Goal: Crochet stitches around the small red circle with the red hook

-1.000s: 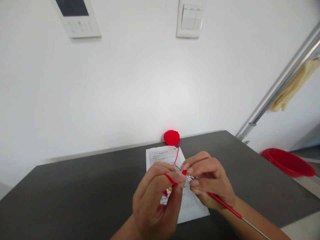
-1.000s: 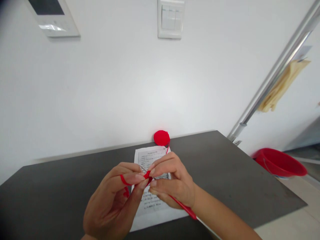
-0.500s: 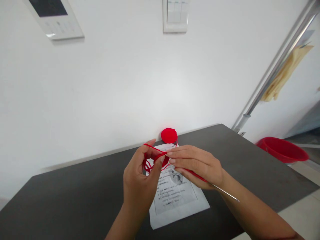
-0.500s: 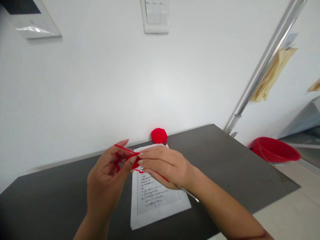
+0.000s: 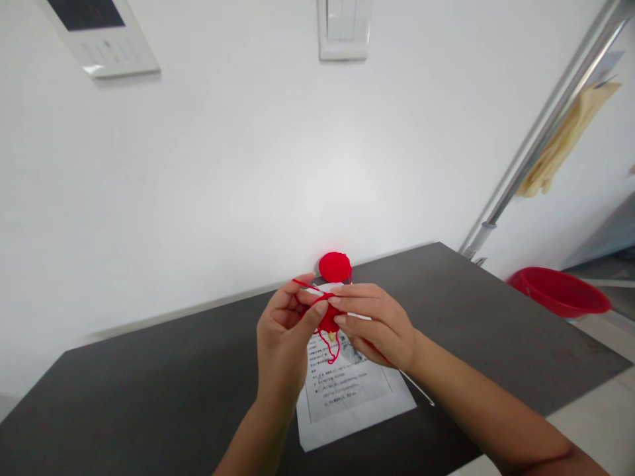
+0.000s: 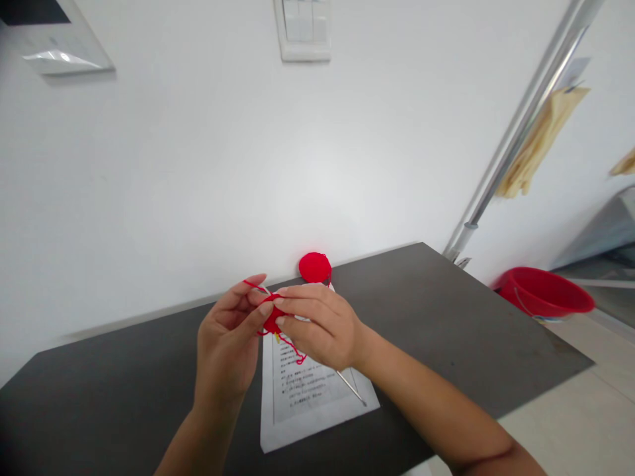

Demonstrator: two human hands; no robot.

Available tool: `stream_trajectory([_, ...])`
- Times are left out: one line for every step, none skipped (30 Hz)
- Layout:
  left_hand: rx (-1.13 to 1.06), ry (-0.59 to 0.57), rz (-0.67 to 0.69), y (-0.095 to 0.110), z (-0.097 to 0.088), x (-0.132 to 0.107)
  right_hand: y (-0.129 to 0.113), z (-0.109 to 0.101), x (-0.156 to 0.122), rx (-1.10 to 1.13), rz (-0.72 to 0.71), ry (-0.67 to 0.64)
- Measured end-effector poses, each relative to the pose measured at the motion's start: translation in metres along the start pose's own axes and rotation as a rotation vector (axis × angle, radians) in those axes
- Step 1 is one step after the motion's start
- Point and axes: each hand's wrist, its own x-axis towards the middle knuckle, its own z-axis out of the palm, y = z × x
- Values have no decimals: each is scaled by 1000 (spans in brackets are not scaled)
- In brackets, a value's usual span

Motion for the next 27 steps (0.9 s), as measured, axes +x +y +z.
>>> stream_trajectory([116,-5,61,0,-3,0,-2,2,1,-22,30,4])
stream_trajectory([247,-16,120,0,-7,1,-4,3,2,-34,62,-4])
stream_trajectory([378,-29,178,1,-11,3,-6,3,4,-29,93,-19])
stream_trajectory([498,-45,236,2,-16,5,-7,2,6,-7,127,-41])
stream_trajectory([603,-70,286,3,-20,8,-8,1,8,30,164,-67])
stream_trajectory([683,-83,337,5,-23,10,-9,-2,10,78,204,-96])
stream_trajectory([752,-95,376,7,-26,13,-9,-5,11,129,245,-123])
stream_trajectory([805,-104,408,8,-28,16,-9,-8,12,177,286,-147])
stream_trajectory([843,-109,433,10,-30,18,-9,-11,13,214,325,-169])
stream_trajectory([871,-116,452,12,-31,20,-9,-15,15,236,353,-188])
stream_trajectory([889,-125,467,13,-31,21,-9,-18,16,244,370,-208])
stream_trajectory([899,-139,477,15,-32,22,-9,-22,17,244,379,-231])
stream_trajectory([904,-158,482,15,-32,23,-10,-25,18,245,381,-255])
stream_trajectory([904,-178,482,16,-32,23,-10,-29,20,252,384,-278])
stream_trajectory([901,-199,477,16,-33,24,-10,-33,21,268,390,-297])
stream_trajectory([895,-216,469,16,-33,24,-11,-36,23,294,412,-308])
stream_trajectory([885,-233,460,16,-34,24,-11,-40,24,322,453,-311])
stream_trajectory([874,-243,452,16,-34,24,-10,-42,24,353,512,-303])
stream_trajectory([858,-249,445,15,-34,24,-9,-44,24,389,587,-284])
stream_trajectory([832,-248,431,14,-35,24,-8,-44,24,436,676,-254])
stream_trajectory([789,-244,410,13,-34,24,-6,-44,23,504,771,-213])
stream_trajectory([729,-238,368,12,-34,25,-3,-42,21,595,861,-165])
stream_trajectory([653,-235,304,11,-33,25,-1,-39,19,702,938,-113])
stream_trajectory([562,-240,222,10,-32,26,2,-35,17,821,992,-58])
stream_trajectory([463,-252,131,9,-31,26,4,-30,15,922,1016,-13])
stream_trajectory([365,-269,40,9,-30,26,5,-26,13,990,1009,26])
stream_trajectory([276,-290,-44,8,-29,26,6,-21,11,1023,980,60])
